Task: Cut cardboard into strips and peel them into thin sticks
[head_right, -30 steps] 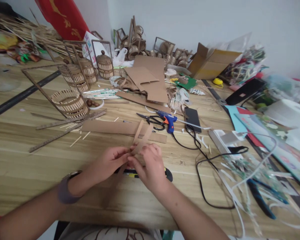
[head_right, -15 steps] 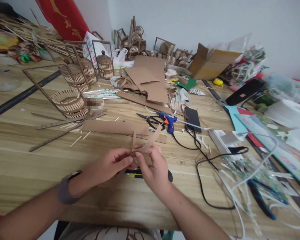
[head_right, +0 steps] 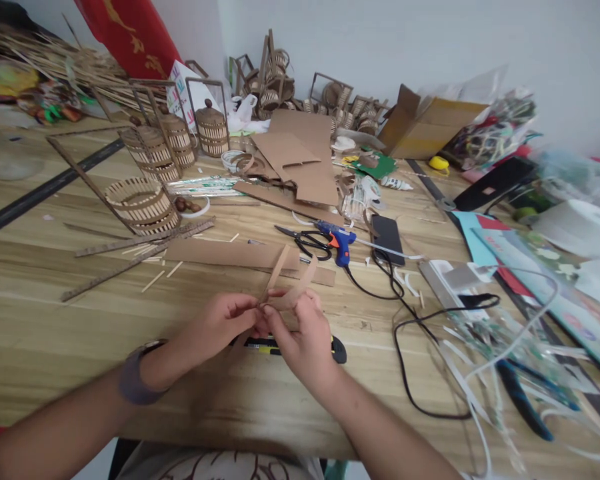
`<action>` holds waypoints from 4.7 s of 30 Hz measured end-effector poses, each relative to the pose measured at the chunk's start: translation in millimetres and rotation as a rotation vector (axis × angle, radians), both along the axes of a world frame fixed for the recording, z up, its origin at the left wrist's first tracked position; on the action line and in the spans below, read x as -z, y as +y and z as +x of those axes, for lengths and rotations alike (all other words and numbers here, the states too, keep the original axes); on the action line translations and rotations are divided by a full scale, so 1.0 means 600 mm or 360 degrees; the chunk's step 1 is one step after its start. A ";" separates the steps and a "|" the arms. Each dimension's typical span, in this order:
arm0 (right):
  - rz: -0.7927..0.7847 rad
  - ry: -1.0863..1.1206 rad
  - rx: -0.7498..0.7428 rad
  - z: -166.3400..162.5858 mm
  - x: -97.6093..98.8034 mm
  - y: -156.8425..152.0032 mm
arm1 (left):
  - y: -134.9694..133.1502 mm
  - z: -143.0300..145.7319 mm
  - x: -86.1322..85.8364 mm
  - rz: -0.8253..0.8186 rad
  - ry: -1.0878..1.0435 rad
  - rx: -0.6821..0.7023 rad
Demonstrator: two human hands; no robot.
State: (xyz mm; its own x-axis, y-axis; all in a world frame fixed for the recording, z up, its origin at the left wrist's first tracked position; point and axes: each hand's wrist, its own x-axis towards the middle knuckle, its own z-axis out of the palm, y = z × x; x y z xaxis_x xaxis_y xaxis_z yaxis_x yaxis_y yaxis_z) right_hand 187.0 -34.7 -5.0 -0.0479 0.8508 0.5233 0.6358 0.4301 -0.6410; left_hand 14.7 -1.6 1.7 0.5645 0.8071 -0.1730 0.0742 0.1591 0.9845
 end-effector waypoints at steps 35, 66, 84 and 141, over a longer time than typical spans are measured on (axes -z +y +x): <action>0.0012 0.0003 0.0025 -0.006 -0.001 -0.005 | -0.005 0.006 -0.002 -0.0032 0.0168 -0.0104; -0.0665 0.1148 -0.0224 -0.004 -0.003 0.011 | -0.002 -0.002 -0.013 0.0052 0.0184 0.0024; 0.0143 -0.0113 -0.0152 0.002 -0.007 0.007 | -0.007 0.000 -0.012 0.0147 0.0097 0.0036; -0.0162 0.0228 -0.0006 0.004 -0.007 0.002 | -0.004 -0.005 -0.011 0.0330 0.0324 0.0168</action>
State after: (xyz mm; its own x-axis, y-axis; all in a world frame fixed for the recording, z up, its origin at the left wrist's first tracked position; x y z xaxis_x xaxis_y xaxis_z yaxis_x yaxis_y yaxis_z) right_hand 189.6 -33.4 -0.5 0.0176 0.8998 0.4359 0.5334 0.3603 -0.7653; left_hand 11.8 -4.2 8.4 0.6175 0.7759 -0.1289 0.2787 -0.0626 0.9583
